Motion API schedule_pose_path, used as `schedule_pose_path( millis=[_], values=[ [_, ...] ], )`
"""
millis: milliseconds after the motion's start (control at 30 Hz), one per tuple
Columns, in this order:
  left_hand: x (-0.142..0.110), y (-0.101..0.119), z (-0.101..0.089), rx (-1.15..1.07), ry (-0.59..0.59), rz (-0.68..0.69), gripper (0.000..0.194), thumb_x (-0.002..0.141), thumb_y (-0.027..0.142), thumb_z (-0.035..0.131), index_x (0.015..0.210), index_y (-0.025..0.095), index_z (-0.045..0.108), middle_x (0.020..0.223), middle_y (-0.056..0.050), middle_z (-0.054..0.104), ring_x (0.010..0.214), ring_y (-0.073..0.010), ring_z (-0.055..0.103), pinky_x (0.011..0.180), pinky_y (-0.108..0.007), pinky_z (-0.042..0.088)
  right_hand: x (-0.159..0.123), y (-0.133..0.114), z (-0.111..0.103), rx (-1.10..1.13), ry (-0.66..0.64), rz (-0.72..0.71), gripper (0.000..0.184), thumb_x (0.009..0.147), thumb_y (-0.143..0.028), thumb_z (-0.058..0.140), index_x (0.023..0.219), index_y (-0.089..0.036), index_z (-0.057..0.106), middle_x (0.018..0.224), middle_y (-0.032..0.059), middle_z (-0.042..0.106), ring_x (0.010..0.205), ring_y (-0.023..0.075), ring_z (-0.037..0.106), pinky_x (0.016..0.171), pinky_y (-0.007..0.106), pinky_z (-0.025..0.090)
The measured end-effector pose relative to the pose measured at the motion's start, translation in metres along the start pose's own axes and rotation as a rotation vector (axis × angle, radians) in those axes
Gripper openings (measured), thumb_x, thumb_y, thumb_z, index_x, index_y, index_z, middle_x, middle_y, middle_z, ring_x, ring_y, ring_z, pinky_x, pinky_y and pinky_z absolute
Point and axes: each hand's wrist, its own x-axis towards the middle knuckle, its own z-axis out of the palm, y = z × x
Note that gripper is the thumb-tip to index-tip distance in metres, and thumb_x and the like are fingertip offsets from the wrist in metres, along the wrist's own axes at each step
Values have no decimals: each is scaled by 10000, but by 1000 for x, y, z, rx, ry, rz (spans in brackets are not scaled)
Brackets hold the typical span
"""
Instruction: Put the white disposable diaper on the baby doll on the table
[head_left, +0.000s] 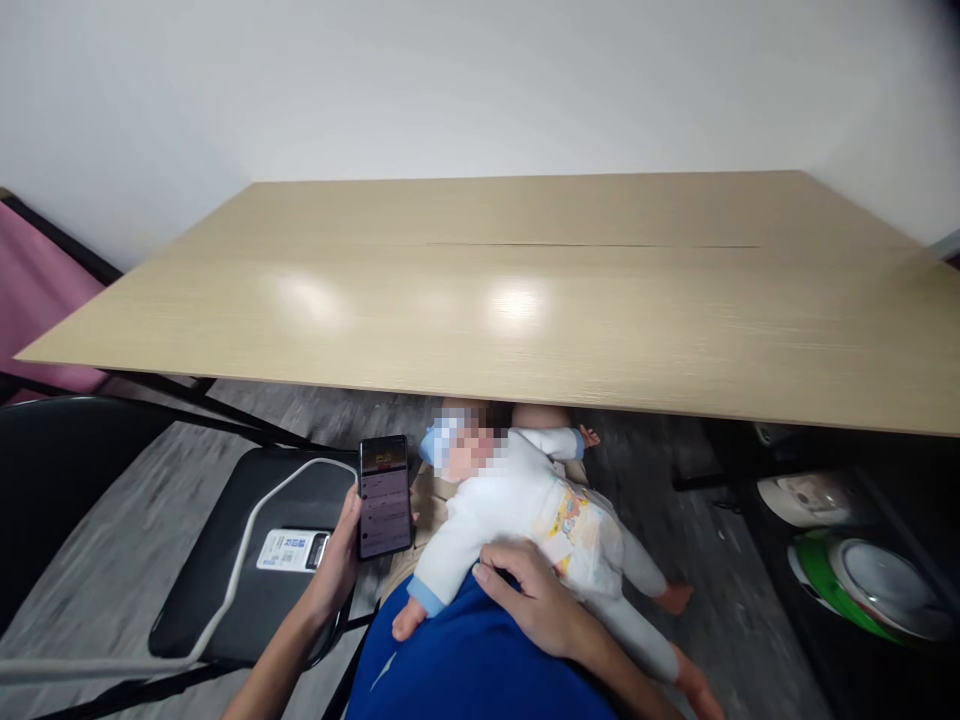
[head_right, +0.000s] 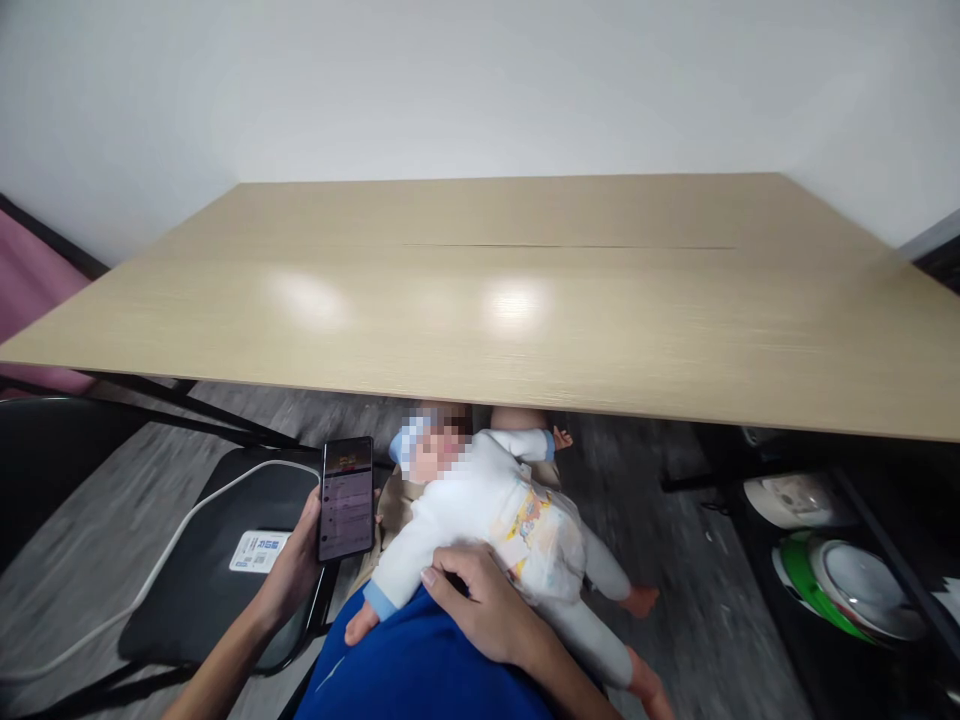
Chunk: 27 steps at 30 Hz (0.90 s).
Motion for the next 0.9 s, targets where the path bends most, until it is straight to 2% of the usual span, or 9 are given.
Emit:
schedule_pose_path(
  millis=[433,600,767,900],
  values=[
    [-1,0,-1,-2,-3,6,911,930,725,750,1673,317,416,1550,-109,698,1360,-386,711,1165,-509,570,1,1,-1,-2,8,-10,517,1139,-506,492,731,-215,368,725,-35,444,746,148,458,729,303,331],
    [0,0,-2,-28,-22,-15,921,951,704,734,1713,349,357,1527,-95,718,1288,-375,756,1140,-523,588,1,2,0,-8,25,-5,515,1136,-521,495,736,-216,386,724,-32,459,753,153,470,749,308,350],
    [-1,-1,-2,9,3,-8,889,953,733,710,1695,350,406,1546,-89,705,1343,-384,723,1170,-519,570,1,3,1,-8,19,-11,519,1139,-526,487,736,-215,385,723,-33,452,748,150,468,742,303,350],
    [0,-4,-5,17,7,15,931,944,736,717,1712,338,376,1567,-94,686,1377,-388,697,1180,-517,560,1,3,0,-10,20,-6,514,1139,-517,490,735,-220,376,724,-30,451,751,153,467,725,301,349]
  ],
)
